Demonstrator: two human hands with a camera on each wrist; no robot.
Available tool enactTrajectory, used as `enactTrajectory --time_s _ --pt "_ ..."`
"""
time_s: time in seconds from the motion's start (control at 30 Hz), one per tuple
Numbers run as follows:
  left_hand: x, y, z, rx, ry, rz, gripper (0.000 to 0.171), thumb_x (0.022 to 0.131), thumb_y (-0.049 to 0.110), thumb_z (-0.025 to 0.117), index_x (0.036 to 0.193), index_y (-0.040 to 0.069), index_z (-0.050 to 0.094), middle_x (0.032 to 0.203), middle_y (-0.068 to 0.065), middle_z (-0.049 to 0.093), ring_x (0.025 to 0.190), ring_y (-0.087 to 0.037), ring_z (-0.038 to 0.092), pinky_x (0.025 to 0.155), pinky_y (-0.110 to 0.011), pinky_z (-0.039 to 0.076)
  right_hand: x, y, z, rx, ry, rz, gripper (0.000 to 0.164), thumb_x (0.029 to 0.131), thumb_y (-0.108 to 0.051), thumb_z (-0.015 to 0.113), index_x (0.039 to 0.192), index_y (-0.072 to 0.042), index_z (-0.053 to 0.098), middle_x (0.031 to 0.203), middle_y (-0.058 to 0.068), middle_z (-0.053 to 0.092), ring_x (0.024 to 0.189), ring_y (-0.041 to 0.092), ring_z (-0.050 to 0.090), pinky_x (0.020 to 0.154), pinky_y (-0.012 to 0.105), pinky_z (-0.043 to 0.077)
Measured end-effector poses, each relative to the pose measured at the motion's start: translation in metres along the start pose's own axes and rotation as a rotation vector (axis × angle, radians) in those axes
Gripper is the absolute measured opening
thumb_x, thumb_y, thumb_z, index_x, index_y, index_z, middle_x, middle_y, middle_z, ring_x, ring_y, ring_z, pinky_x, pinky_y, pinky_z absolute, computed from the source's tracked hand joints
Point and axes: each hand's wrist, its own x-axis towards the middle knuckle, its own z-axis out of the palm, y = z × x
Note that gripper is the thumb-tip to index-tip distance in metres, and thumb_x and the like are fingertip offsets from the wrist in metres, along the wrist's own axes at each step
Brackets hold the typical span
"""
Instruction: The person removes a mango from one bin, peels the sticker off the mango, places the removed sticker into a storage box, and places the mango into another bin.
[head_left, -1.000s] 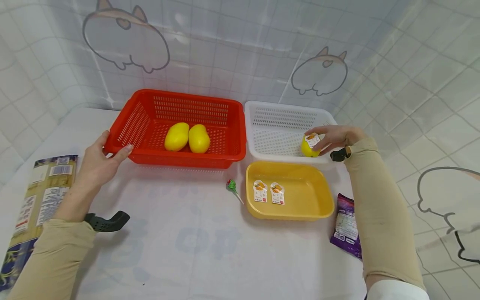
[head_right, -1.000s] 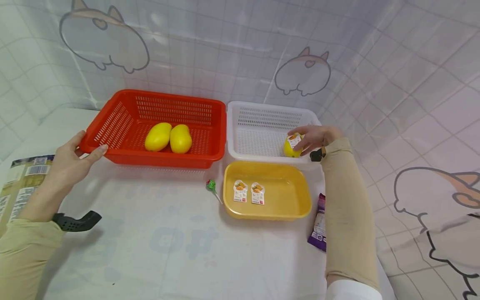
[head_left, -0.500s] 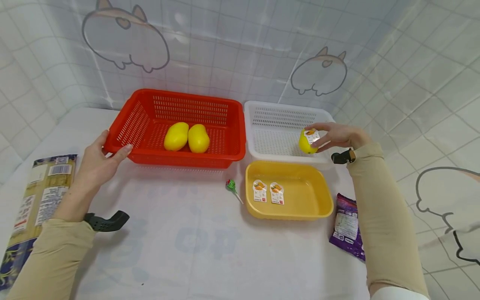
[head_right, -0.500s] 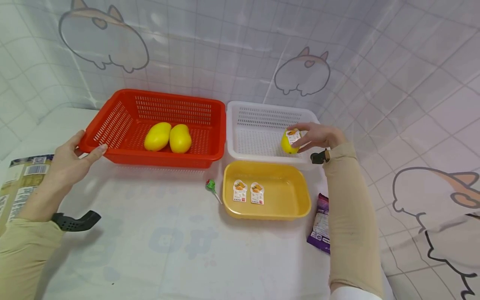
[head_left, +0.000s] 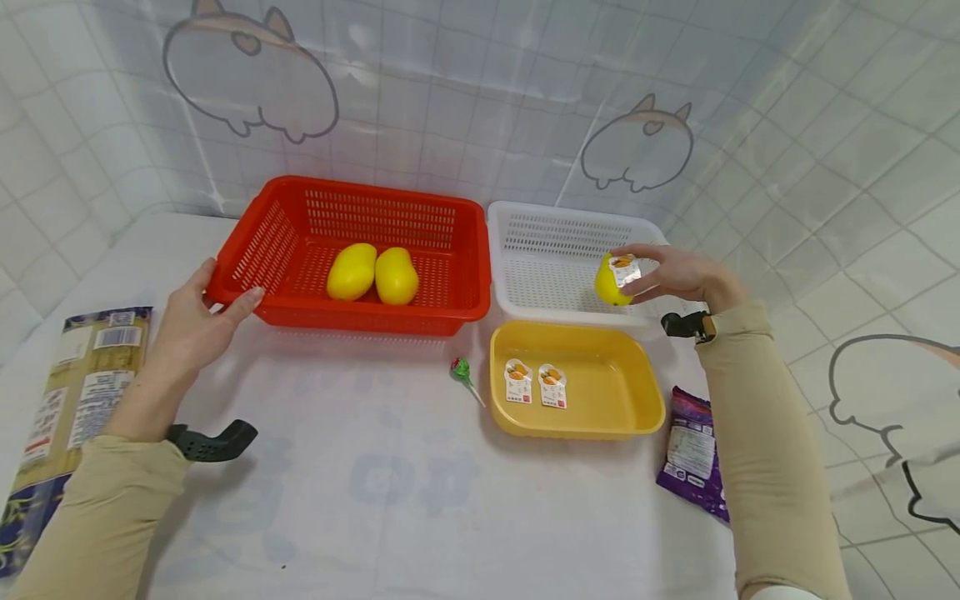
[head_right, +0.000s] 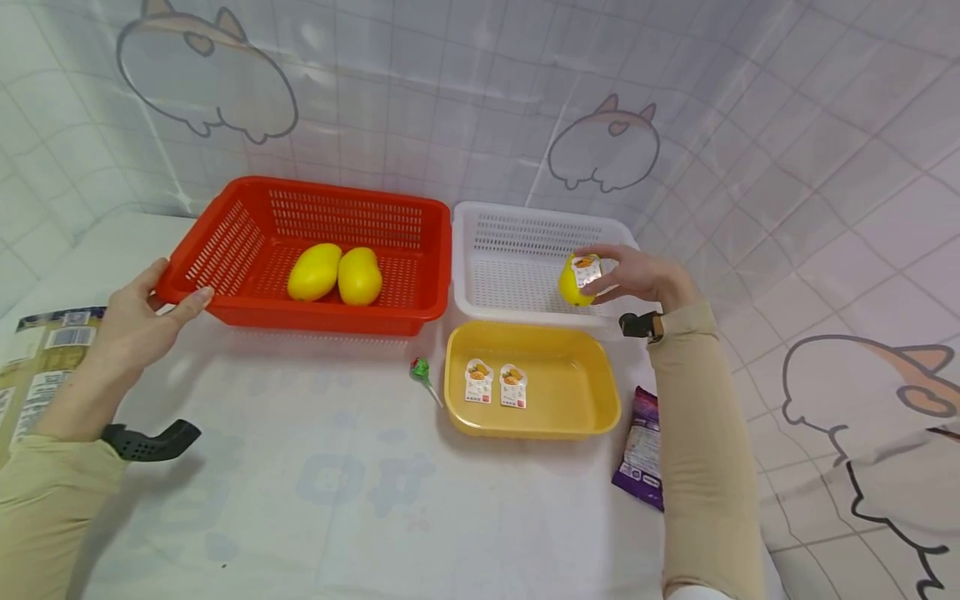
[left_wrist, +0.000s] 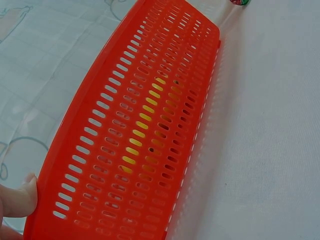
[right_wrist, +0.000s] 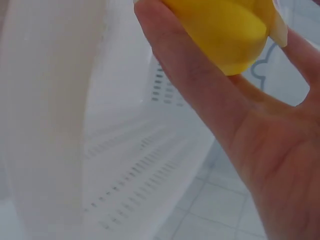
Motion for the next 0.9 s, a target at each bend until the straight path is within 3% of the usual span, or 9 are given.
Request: enactTrajectory --time_s 0.13,0.37,0.57,0.7,0.9 --pt "0.000 0.000 0.000 -0.005 0.005 0.005 0.095 0.100 0.054 0.047 0.158 0.008 -0.013 0.166 -0.023 0.000 0.149 -0.047 0.014 0.113 -0.066 0.024 -0.006 -0.005 0.001 0.026 0.021 -0.017 0.073 0.093 -0.010 0.070 0.156 -0.019 0.033 0.165 0.011 0.010 0.115 0.028 0.059 0.095 0.044 0.057" --pt "0.001 -0.001 0.000 -0.002 0.005 0.002 0.096 0.099 0.056 0.046 0.158 0.009 -0.013 0.166 -0.023 0.001 0.149 -0.047 0.014 0.113 -0.067 0.024 -0.015 -0.015 0.007 -0.004 0.049 -0.012 0.072 0.093 -0.014 0.071 0.155 -0.021 0.035 0.162 0.012 0.016 0.104 0.029 0.066 0.103 0.051 0.050" --pt "0.001 -0.002 0.000 -0.009 0.007 0.001 0.095 0.099 0.055 0.047 0.158 0.009 -0.013 0.166 -0.022 0.001 0.149 -0.047 0.013 0.113 -0.066 0.024 -0.019 -0.023 0.014 0.005 0.063 -0.043 0.070 0.095 -0.012 0.069 0.155 -0.022 0.035 0.160 0.013 0.020 0.102 0.027 0.068 0.102 0.048 0.052" --pt "0.002 -0.002 0.000 -0.012 0.004 -0.002 0.096 0.099 0.056 0.046 0.158 0.009 -0.013 0.166 -0.022 0.000 0.149 -0.047 0.013 0.113 -0.066 0.023 -0.024 -0.030 0.021 -0.009 0.089 -0.056 0.072 0.093 -0.015 0.072 0.155 -0.024 0.035 0.159 0.011 0.024 0.106 0.030 0.067 0.101 0.045 0.052" --pt "0.002 -0.001 0.000 -0.011 0.004 -0.009 0.096 0.099 0.057 0.047 0.158 0.010 -0.013 0.166 -0.022 0.000 0.149 -0.047 0.014 0.113 -0.066 0.025 -0.032 -0.042 0.035 -0.060 0.158 -0.055 0.080 0.086 -0.026 0.080 0.154 -0.032 0.038 0.163 0.003 0.017 0.130 0.038 0.047 0.110 0.058 0.041"
